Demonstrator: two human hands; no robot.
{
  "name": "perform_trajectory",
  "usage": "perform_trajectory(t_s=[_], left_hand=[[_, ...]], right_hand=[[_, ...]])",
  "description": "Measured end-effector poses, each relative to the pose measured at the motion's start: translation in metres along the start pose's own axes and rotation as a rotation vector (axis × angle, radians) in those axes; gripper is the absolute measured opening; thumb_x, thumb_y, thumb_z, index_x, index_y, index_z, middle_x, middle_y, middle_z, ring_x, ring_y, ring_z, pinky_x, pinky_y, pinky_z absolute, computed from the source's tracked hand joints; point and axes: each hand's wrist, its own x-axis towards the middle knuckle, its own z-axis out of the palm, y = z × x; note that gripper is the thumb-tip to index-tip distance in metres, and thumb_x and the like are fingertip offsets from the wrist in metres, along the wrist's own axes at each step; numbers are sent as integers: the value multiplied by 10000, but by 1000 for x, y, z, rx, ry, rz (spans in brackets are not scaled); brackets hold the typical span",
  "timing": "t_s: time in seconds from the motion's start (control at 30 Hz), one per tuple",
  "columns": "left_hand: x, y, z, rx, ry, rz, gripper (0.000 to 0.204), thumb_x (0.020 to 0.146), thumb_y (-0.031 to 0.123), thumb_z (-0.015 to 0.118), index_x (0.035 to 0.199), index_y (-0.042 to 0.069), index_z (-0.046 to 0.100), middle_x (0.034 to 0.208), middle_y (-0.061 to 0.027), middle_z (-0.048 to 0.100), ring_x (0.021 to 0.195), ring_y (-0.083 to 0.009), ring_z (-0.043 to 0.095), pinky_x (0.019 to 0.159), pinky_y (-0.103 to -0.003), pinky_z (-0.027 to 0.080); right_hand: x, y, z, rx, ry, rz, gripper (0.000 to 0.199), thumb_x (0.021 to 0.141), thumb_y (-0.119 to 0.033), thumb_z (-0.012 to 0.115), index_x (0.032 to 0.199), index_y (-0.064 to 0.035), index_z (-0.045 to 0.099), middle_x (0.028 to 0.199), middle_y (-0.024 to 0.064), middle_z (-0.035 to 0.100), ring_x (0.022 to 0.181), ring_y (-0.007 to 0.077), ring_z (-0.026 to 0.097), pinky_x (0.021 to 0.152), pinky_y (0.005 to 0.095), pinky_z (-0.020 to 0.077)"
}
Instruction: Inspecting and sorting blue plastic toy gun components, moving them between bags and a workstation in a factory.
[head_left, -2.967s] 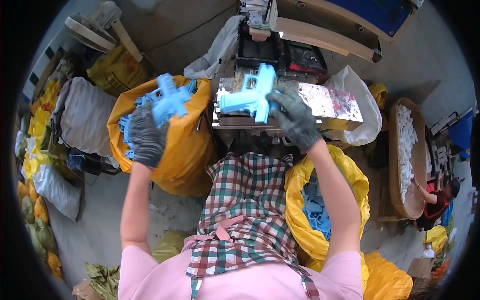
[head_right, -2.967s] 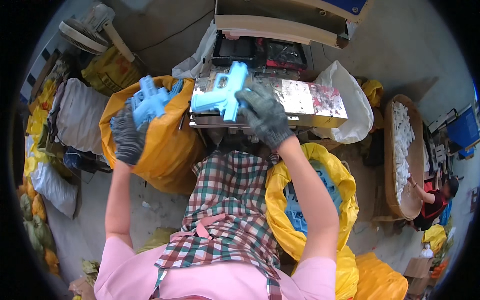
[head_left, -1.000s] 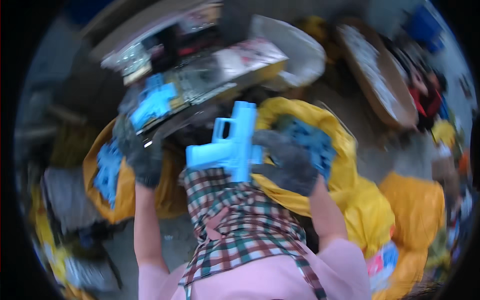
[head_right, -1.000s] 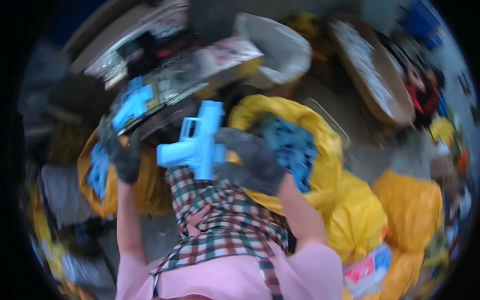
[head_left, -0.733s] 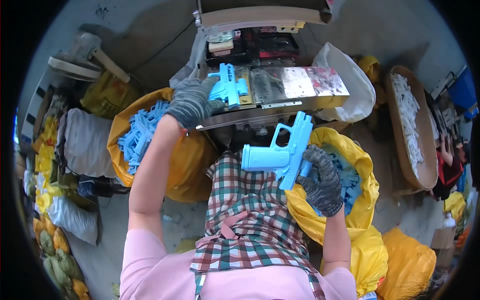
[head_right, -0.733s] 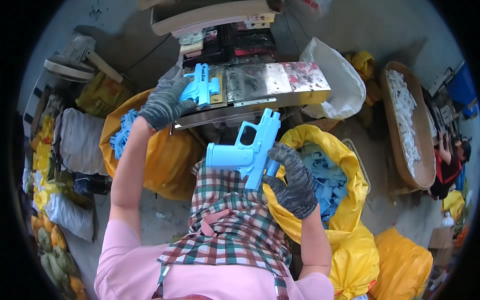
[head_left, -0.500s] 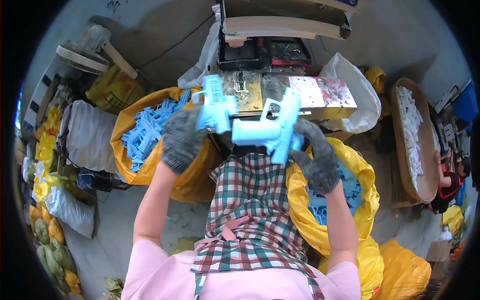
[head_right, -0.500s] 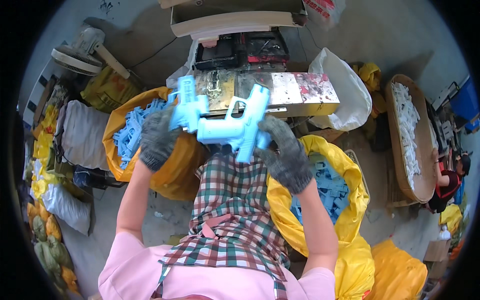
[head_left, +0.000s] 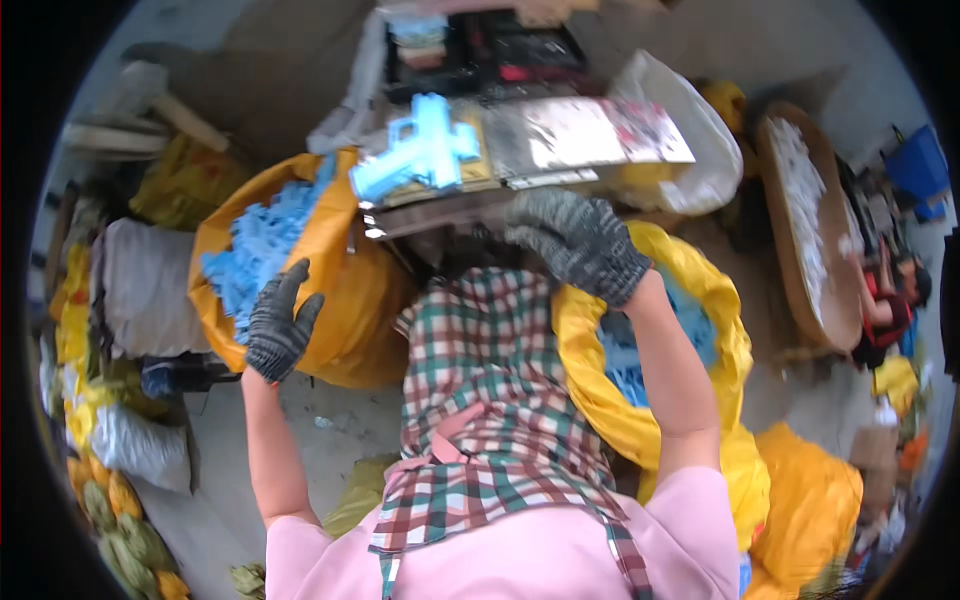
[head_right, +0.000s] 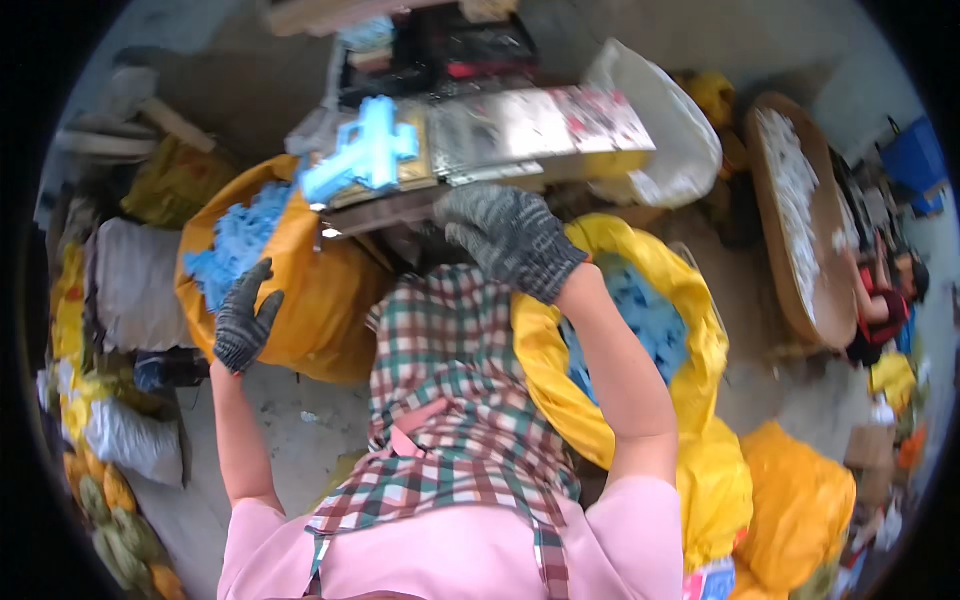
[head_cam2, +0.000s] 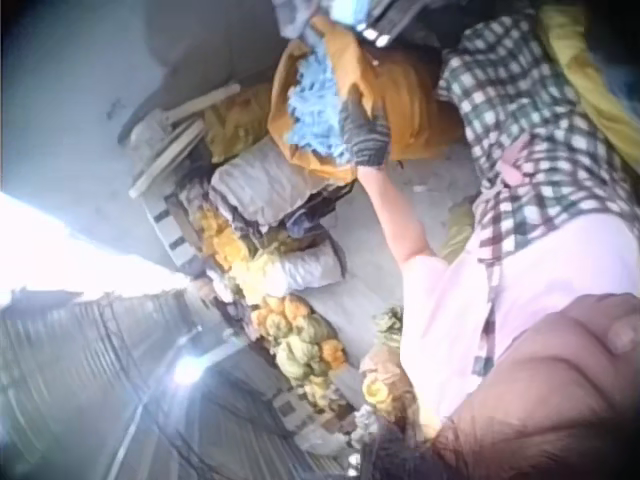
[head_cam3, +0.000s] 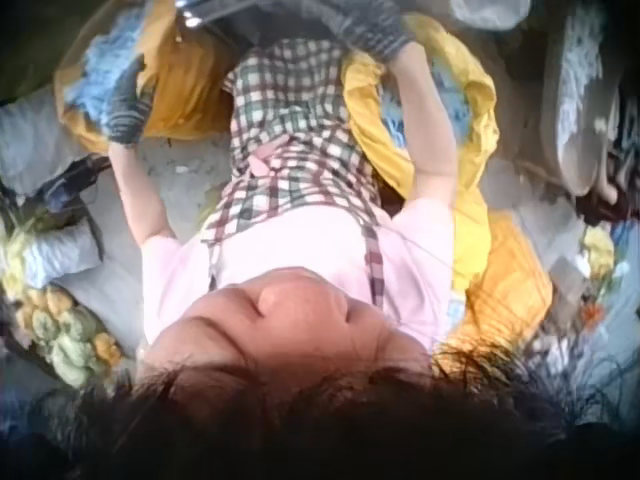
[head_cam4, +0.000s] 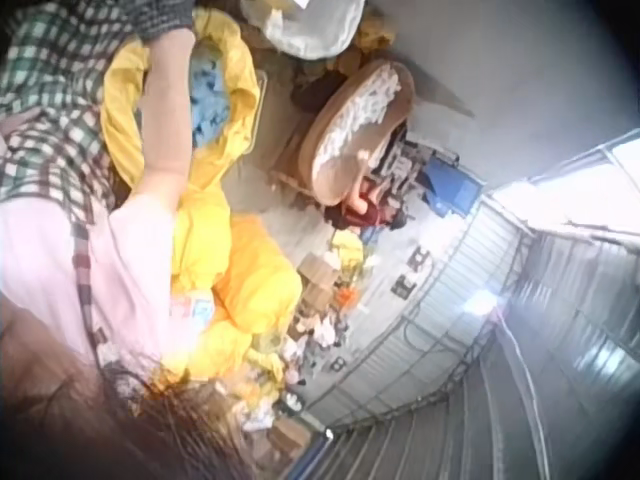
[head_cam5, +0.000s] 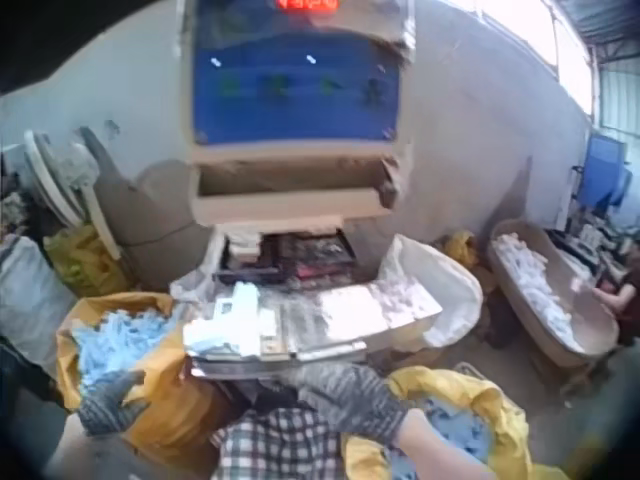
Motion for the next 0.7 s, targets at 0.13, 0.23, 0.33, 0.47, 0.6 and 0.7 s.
perform_trajectory(t_s=[0.13, 0.23, 0.33, 0.47, 0.6, 0.7], left_hand=[[-5, 33, 13, -312, -162, 22, 419, 794, 70, 679, 1198, 54, 569, 996, -152, 637, 950, -316, 595, 850, -385, 461], [0, 40, 29, -303, -195, 73, 407, 799, 79, 677, 1193, 53, 576, 992, -151, 640, 946, -317, 597, 853, -388, 465], [8, 56, 41, -294, -228, 109, 390, 802, 94, 674, 1180, 46, 587, 1008, -159, 640, 951, -329, 596, 854, -393, 467], [4, 82, 51, -305, -277, 202, 362, 813, 118, 658, 1159, 30, 597, 1022, -180, 634, 946, -351, 590, 850, -403, 468], [0, 103, 63, -386, -442, 141, 378, 818, 96, 656, 1183, 34, 583, 1054, -181, 626, 979, -343, 590, 874, -395, 468], [-10, 111, 80, -557, -456, 185, 479, 831, 108, 670, 1280, 51, 513, 1237, -169, 553, 1167, -301, 517, 995, -378, 403]], right_hand=[[-121, 47, -26, -242, -640, 591, 418, 790, -298, 660, 1158, -109, 601, 1165, 131, 600, 1062, 318, 569, 910, 411, 447], [-202, 77, -19, -533, -571, 1185, 668, 719, -313, 680, 1332, -162, 465, 1290, 169, 519, 1177, 324, 510, 1021, 406, 366], [-298, 112, 29, -951, -254, 954, 488, 836, -177, 427, 1323, -160, 462, 1359, 136, 472, 1314, 382, 343, 1045, 590, 247], [-270, 97, 44, -915, -514, 1005, 391, 830, -171, 431, 1191, -137, 574, 1219, 146, 568, 1186, 346, 492, 997, 528, 353], [-240, 56, 39, -674, -364, 815, 369, 771, -115, 519, 1129, -80, 601, 1108, 193, 611, 1023, 319, 593, 898, 414, 461], [-193, -2, 14, -319, 57, 730, 412, 734, -103, 634, 1136, -30, 577, 1053, 162, 632, 929, 305, 626, 822, 375, 504]])
